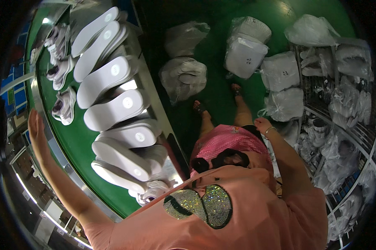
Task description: The person inserts gray insoles into white and purple sneakers by hand. The person retrieves a stack of insoles from a plastic bag on the floor, places them on the workstation, and then inserts them one by one into the shoes gathered on the table.
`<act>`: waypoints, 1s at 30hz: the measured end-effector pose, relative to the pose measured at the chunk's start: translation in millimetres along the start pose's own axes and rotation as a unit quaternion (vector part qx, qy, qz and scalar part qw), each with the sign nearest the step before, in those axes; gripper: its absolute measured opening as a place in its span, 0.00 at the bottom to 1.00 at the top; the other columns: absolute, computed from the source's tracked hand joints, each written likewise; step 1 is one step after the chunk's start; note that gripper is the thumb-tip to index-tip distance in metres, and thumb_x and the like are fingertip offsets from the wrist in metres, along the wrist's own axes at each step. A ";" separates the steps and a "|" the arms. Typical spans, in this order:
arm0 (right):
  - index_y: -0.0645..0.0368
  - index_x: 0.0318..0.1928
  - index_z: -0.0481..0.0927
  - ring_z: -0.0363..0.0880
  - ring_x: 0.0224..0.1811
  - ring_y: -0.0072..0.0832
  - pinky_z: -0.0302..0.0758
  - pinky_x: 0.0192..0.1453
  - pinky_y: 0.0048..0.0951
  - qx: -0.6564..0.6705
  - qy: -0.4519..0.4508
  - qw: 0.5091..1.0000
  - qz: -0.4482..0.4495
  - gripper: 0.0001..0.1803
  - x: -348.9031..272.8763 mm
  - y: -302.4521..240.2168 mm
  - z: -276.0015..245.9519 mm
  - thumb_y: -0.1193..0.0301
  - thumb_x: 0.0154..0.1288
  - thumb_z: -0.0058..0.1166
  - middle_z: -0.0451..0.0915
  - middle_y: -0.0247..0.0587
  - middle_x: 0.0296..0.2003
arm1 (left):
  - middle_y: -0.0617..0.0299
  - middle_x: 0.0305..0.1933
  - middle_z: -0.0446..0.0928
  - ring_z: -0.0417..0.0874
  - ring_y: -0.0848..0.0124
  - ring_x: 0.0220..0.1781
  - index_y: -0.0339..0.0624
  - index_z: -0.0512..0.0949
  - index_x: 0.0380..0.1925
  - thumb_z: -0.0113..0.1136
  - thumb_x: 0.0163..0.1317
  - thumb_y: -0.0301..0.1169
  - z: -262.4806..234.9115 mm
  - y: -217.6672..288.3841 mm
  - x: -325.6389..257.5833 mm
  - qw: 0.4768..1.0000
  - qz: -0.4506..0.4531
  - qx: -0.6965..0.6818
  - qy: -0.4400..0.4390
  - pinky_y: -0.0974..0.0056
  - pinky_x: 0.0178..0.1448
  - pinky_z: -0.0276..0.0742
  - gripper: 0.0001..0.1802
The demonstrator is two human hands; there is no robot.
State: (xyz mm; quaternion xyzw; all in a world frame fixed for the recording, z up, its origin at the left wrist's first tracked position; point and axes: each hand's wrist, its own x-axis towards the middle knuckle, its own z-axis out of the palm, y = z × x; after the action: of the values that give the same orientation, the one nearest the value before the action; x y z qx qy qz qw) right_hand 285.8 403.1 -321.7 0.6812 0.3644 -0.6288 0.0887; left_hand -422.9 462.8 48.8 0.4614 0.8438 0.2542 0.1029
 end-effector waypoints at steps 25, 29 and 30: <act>0.60 0.38 0.72 0.75 0.33 0.40 0.72 0.36 0.29 -0.050 0.061 0.950 -0.303 0.09 240.3 -103.9 -63.2 0.74 0.55 0.47 0.75 0.48 0.31 | 0.58 0.56 0.62 0.55 0.60 0.62 0.55 0.53 0.60 0.46 0.51 0.26 674.5 91.0 15.1 0.813 0.274 0.486 -0.166 0.42 0.64 0.32 0.33; 0.59 0.39 0.72 0.73 0.31 0.41 0.70 0.34 0.33 -0.071 0.103 0.889 -0.440 0.10 325.9 -223.6 -41.8 0.75 0.54 0.48 0.73 0.47 0.30 | 0.62 0.34 0.74 0.70 0.63 0.45 0.49 0.70 0.46 0.46 0.51 0.26 705.9 33.9 24.8 0.786 0.182 0.512 -0.294 0.43 0.64 0.34 0.19; 0.59 0.39 0.72 0.72 0.32 0.42 0.69 0.34 0.34 -0.082 0.145 0.851 -0.498 0.11 351.8 -254.4 -30.1 0.75 0.53 0.48 0.73 0.46 0.29 | 0.63 0.32 0.74 0.71 0.64 0.44 0.48 0.73 0.41 0.46 0.50 0.25 700.8 29.3 17.5 0.790 0.195 0.491 -0.311 0.42 0.63 0.37 0.16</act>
State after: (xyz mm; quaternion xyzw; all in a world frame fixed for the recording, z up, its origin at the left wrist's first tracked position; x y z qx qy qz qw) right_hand 135.2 738.7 -554.1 0.4818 0.7141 -0.4506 -0.2343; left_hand -125.3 724.5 -530.2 0.6589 0.6689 -0.3376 0.0675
